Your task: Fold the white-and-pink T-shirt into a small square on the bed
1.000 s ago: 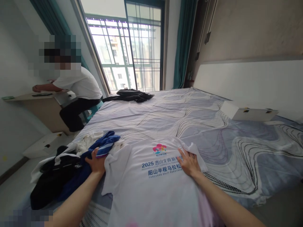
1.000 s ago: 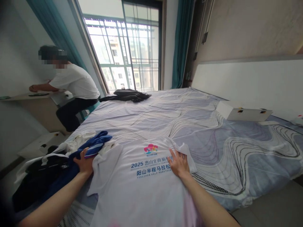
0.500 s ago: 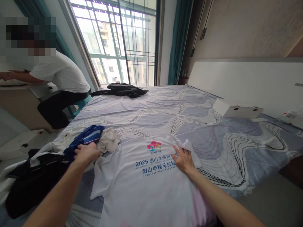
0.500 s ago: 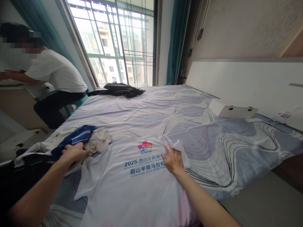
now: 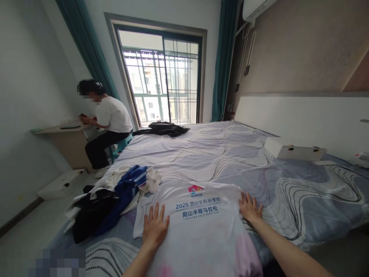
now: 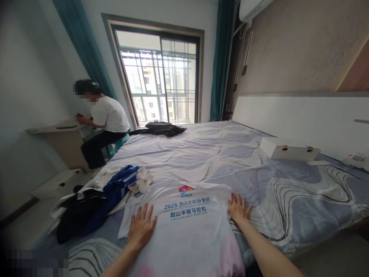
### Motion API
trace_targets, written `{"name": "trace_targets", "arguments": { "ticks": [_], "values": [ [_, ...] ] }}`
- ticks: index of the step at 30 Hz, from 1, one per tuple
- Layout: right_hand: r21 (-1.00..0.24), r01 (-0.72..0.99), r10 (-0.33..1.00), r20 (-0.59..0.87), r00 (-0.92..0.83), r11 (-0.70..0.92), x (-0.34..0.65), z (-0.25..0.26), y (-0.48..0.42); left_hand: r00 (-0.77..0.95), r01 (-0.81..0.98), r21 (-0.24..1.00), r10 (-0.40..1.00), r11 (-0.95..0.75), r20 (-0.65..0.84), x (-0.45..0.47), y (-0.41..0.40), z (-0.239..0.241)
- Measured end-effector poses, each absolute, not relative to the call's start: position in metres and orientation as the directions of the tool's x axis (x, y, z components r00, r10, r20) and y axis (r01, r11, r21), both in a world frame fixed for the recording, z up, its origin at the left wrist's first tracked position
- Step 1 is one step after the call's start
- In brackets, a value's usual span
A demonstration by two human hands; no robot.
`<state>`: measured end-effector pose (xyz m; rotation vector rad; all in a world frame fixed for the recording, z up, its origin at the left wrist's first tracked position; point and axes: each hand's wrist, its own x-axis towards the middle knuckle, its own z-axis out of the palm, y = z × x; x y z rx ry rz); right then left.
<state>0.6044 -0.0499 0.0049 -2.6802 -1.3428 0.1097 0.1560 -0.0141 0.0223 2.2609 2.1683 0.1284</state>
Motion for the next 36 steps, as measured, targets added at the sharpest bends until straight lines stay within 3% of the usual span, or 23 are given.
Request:
{"name": "trace_targets", "arguments": {
  "ticks": [3, 5, 7, 10, 14, 20, 31, 36],
  "values": [
    [-0.164, 0.837, 0.834, 0.104, 0.542, -0.523, 0.555, 0.032, -0.06, 0.007, 1.0, -0.014, 0.996, -0.006, 0.094, 0.171, -0.029, 0.025],
    [-0.222, 0.948, 0.957, 0.126, 0.261, -0.23, 0.508, 0.044, -0.069, 0.017, 1.0, -0.025, 0.991, -0.014, 0.133, 0.189, -0.048, 0.02],
    [-0.311, 0.95, 0.999, 0.041, -0.028, 0.039, 0.467, 0.043, -0.082, 0.078, 0.997, 0.007, 0.989, -0.079, 0.125, 0.205, -0.072, 0.012],
    [-0.396, 0.898, 0.973, -0.044, -0.227, 0.192, 0.431, 0.024, -0.103, 0.143, 0.988, 0.052, 0.985, -0.148, 0.095, 0.214, -0.104, -0.001],
    [-0.407, 0.892, 0.975, -0.016, -0.223, 0.197, 0.422, 0.005, -0.101, 0.186, 0.98, 0.058, 0.98, -0.189, 0.067, 0.211, -0.111, -0.007],
    [-0.391, 0.879, 0.949, -0.037, -0.313, 0.274, 0.424, 0.014, -0.046, 0.322, 0.938, 0.128, 0.947, -0.322, 0.021, 0.22, -0.046, 0.019],
    [-0.379, 0.912, 0.978, -0.063, -0.198, 0.16, 0.433, 0.015, 0.047, 0.385, 0.918, 0.077, 0.921, -0.388, 0.057, 0.233, 0.049, 0.013],
    [-0.375, 0.914, 0.978, -0.073, -0.193, 0.153, 0.448, 0.019, 0.092, 0.369, 0.924, 0.111, 0.93, -0.366, 0.0, 0.238, 0.099, 0.018]
  ]
}}
